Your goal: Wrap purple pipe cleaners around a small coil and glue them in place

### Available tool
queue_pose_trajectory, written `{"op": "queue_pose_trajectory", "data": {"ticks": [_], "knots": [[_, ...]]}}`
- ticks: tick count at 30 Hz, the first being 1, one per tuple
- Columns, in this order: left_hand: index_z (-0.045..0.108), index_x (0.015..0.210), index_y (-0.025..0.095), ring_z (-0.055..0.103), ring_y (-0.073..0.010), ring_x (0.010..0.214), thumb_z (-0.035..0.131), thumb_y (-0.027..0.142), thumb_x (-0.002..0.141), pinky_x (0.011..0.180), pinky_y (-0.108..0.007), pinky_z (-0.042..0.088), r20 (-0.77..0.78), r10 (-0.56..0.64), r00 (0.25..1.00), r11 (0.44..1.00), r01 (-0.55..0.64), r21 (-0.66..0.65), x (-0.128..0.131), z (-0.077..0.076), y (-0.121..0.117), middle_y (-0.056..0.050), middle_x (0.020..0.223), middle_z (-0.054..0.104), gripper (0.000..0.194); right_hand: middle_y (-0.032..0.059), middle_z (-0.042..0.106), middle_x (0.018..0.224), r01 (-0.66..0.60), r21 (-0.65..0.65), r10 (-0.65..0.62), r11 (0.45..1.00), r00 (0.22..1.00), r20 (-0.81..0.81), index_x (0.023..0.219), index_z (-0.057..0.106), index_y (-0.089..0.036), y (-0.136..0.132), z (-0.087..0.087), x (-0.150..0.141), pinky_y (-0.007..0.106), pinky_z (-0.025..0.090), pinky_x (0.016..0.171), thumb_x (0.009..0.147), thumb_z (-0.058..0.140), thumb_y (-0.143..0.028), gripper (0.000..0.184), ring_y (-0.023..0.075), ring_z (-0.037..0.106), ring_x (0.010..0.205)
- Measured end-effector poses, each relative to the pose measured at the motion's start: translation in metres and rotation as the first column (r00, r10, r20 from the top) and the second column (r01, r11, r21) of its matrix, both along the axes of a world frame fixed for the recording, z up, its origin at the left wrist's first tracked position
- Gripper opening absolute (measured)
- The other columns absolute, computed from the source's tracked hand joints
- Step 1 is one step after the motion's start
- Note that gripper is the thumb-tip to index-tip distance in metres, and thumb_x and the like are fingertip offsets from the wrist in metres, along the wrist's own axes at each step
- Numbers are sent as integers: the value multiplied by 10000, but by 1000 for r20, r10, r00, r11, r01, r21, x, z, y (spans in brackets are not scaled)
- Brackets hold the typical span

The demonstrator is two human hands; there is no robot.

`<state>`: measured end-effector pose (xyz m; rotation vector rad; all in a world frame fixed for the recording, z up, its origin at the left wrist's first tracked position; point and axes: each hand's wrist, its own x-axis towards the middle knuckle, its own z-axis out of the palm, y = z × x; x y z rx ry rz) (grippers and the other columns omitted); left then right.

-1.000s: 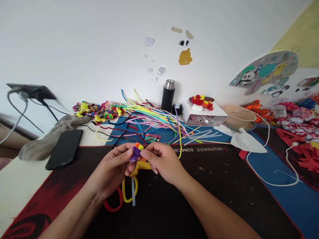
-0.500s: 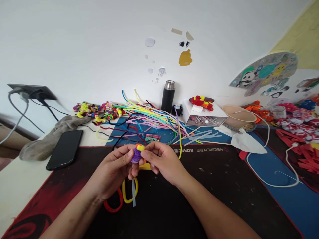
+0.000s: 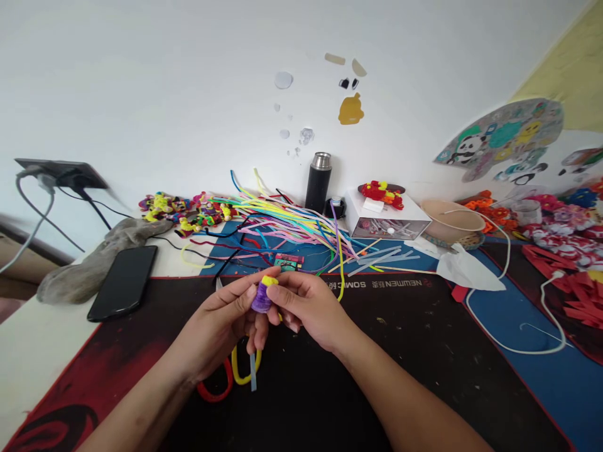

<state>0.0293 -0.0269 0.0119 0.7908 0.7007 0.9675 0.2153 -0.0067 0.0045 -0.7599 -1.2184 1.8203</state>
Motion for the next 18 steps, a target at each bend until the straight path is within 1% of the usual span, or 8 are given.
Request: {"op": "queue_pose_trajectory", "data": {"ticks": [3, 6, 9, 12, 15, 18], "knots": [[805, 1363, 253, 706, -162, 541, 867, 451, 913, 470, -221, 555, -56, 12, 998, 1000, -12, 4, 1, 1, -1, -69, 798, 792, 496, -48, 647, 633, 28, 14, -28, 1000, 1000, 5, 942, 718, -179, 0, -1, -1, 223, 301, 430, 888, 843, -622, 463, 64, 425, 443], [757, 1420, 198, 732, -186, 612, 830, 546, 929, 522, -248, 578, -154, 46, 987, 998, -39, 53, 0, 0, 0, -87, 834, 803, 606, -61, 626, 636, 84, 24, -85, 996, 996, 36, 943, 721, -178, 1, -3, -2, 226, 295, 426, 851, 861, -643, 493, 59, 428, 425], [717, 1451, 174, 747, -199, 696, 780, 625, 946, 609, -275, 609, -314, 94, 945, 987, -47, 155, -4, -1, 1, -82, 851, 807, 680, -65, 617, 649, 137, 19, -138, 990, 988, 72, 941, 720, -179, 3, -5, -1, 225, 277, 407, 805, 883, -669, 534, 54, 423, 409], [717, 1425, 172, 715, -177, 693, 818, 622, 913, 637, -276, 606, -433, 161, 887, 971, -63, 232, -6, 3, 1, -59, 868, 803, 688, -75, 590, 625, 168, 10, -168, 986, 981, 95, 920, 716, -179, 3, -6, -1, 221, 265, 395, 787, 900, -667, 538, 52, 411, 400], [740, 1363, 166, 705, -174, 674, 832, 619, 897, 633, -280, 599, -455, 179, 872, 965, -67, 252, -7, 6, 1, -47, 850, 794, 656, -73, 591, 622, 173, 16, -174, 985, 980, 96, 899, 711, -182, 3, -7, -1, 220, 272, 396, 797, 894, -666, 527, 53, 415, 403], [745, 1328, 149, 711, -188, 657, 782, 613, 943, 634, -293, 594, -428, 157, 890, 970, -58, 235, -8, 3, 2, -50, 786, 785, 604, -69, 597, 625, 177, 7, -177, 984, 980, 91, 879, 703, -186, 2, -7, -1, 220, 270, 398, 793, 898, -659, 518, 53, 414, 403]]}}
